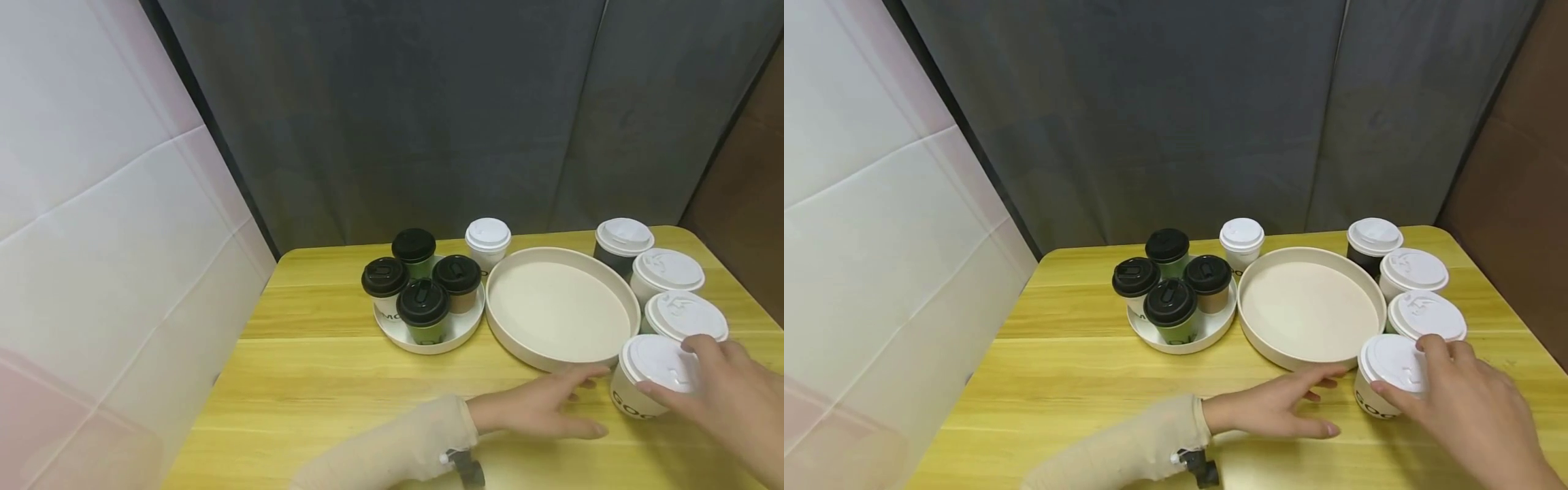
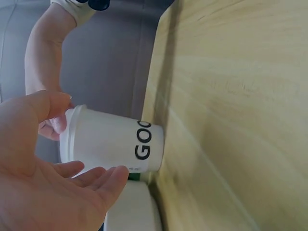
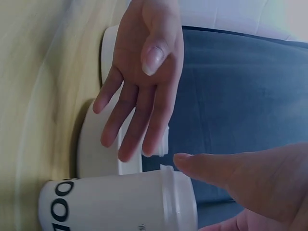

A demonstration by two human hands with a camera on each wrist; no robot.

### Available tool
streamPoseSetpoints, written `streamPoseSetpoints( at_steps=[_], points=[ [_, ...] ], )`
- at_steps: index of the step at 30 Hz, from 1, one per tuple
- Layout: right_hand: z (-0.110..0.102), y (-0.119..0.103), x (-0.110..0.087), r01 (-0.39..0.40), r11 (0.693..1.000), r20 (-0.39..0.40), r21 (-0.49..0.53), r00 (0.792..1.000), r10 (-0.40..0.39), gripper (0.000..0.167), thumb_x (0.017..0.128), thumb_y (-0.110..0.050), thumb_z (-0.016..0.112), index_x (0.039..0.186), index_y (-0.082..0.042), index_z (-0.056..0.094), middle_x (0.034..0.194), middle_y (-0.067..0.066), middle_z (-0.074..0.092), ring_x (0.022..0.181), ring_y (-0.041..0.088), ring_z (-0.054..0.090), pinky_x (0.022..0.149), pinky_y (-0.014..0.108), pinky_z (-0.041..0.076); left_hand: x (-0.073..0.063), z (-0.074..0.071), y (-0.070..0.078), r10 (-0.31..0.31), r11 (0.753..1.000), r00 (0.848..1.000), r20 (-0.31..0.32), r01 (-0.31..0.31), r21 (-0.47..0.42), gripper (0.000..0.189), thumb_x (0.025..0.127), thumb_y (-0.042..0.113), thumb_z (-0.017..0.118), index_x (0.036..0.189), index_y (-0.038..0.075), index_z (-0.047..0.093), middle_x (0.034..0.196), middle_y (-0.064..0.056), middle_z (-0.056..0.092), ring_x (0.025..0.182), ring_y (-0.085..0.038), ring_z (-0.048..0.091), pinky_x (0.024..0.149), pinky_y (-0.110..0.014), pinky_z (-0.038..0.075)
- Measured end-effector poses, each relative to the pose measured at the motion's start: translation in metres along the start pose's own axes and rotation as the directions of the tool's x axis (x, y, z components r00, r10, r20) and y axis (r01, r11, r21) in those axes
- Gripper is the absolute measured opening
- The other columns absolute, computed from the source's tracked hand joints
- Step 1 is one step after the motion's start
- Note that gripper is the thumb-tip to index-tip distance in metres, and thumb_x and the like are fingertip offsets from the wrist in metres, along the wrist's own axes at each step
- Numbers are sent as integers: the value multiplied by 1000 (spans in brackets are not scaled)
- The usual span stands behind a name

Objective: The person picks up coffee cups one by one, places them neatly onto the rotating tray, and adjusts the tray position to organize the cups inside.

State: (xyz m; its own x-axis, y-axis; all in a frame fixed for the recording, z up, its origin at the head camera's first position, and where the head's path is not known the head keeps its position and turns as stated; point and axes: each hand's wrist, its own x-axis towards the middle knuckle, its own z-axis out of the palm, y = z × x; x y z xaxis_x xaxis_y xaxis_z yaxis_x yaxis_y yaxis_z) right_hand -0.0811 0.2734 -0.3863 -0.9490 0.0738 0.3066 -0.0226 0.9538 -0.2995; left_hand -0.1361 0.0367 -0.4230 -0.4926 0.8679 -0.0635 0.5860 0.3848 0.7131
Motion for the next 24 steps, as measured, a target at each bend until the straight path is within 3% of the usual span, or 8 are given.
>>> streamPoseSetpoints(
  at_steps=[3, 8, 24],
  points=[
    [5, 2, -2, -9, 1000, -6, 8, 1000, 9, 86, 64, -60, 83, 110, 5, 50, 92, 44, 51, 62, 50, 54, 47, 48, 37, 4, 4, 1, -21, 998, 1000, 13, 21, -61, 79, 95, 27, 65, 158, 18, 18, 162, 4, 28, 140, -3, 41, 102, -7, 39],
    [9, 2, -5, -17, 1000, -32, 11, 999, 17, 87, 63, -60, 84, 109, 5, 49, 89, 40, 52, 56, 42, 52, 44, 38, 30, 7, 7, 2, -51, 995, 998, 38, 54, -83, 79, 96, 29, 65, 158, 22, 17, 162, 8, 26, 140, -2, 41, 102, -7, 39],
    [16, 0, -4, -31, 999, -39, 14, 999, 32, 80, 65, -55, 84, 101, 8, 50, 78, 34, 53, 55, 36, 50, 43, 36, 28, 13, 11, 3, -38, 995, 998, 52, 42, -85, 81, 96, 28, 64, 159, 26, 14, 163, 8, 23, 141, -3, 40, 102, -6, 39]
  ],
)
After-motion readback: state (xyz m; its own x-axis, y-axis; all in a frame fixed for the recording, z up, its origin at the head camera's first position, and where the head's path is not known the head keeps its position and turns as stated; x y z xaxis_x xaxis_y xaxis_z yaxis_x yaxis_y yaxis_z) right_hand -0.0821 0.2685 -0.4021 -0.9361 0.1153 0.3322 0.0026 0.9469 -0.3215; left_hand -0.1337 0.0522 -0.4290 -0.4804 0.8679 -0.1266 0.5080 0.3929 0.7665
